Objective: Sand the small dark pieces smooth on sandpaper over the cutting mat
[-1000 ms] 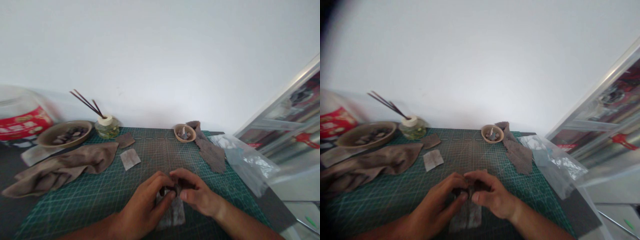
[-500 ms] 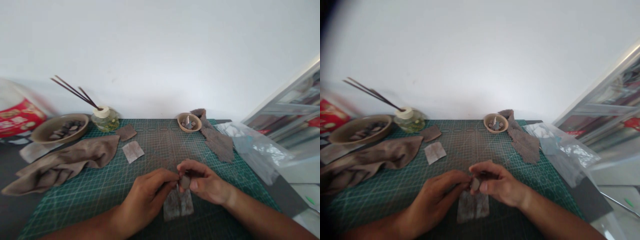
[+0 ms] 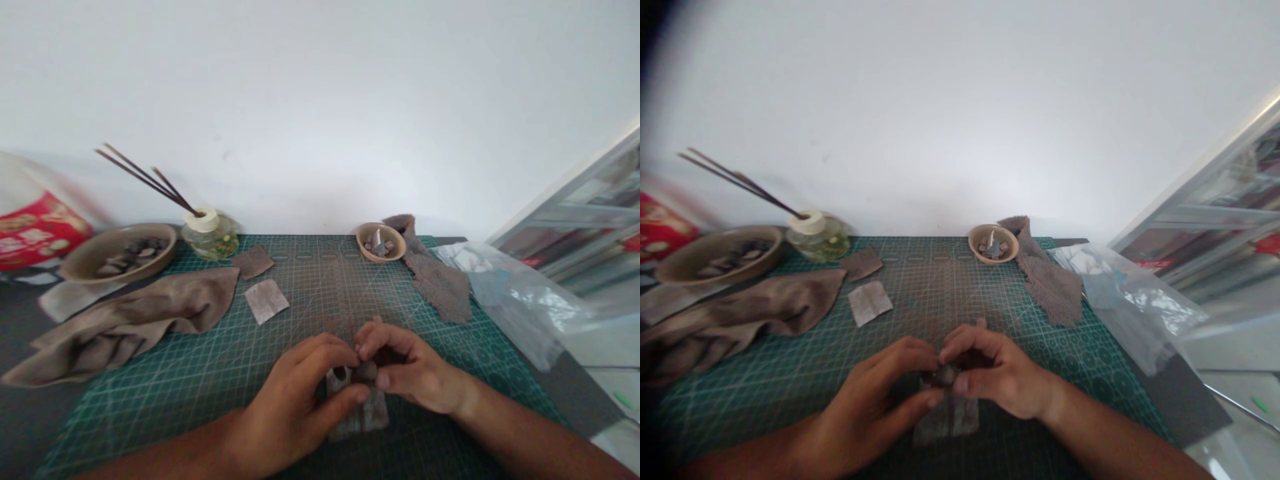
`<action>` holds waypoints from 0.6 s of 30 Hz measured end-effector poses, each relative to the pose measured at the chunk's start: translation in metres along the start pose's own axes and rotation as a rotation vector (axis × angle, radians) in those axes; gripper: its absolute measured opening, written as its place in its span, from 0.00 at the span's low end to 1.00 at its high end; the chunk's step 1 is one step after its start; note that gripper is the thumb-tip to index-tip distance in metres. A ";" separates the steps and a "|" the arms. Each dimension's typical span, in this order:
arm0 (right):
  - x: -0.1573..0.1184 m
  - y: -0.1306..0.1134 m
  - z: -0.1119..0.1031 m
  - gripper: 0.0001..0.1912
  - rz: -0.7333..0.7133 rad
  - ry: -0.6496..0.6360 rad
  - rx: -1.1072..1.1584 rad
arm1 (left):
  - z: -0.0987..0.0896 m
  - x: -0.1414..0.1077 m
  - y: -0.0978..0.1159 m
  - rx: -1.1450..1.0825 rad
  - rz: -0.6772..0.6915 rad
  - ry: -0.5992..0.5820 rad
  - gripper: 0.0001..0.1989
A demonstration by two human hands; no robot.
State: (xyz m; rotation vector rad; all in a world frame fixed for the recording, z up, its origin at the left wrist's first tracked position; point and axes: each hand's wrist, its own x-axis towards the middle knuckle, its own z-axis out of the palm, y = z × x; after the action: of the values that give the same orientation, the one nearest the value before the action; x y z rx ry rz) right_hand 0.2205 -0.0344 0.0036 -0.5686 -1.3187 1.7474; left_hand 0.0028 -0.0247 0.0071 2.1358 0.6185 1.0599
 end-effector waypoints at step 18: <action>-0.004 0.001 -0.005 0.13 0.085 -0.060 0.094 | 0.002 0.011 -0.003 -0.812 -0.511 -0.151 0.09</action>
State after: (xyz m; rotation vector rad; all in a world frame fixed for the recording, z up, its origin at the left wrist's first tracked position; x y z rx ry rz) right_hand 0.2260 -0.0350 0.0003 -0.5294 -1.2621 1.8987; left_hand 0.0107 -0.0161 0.0093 1.2427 0.5015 0.6833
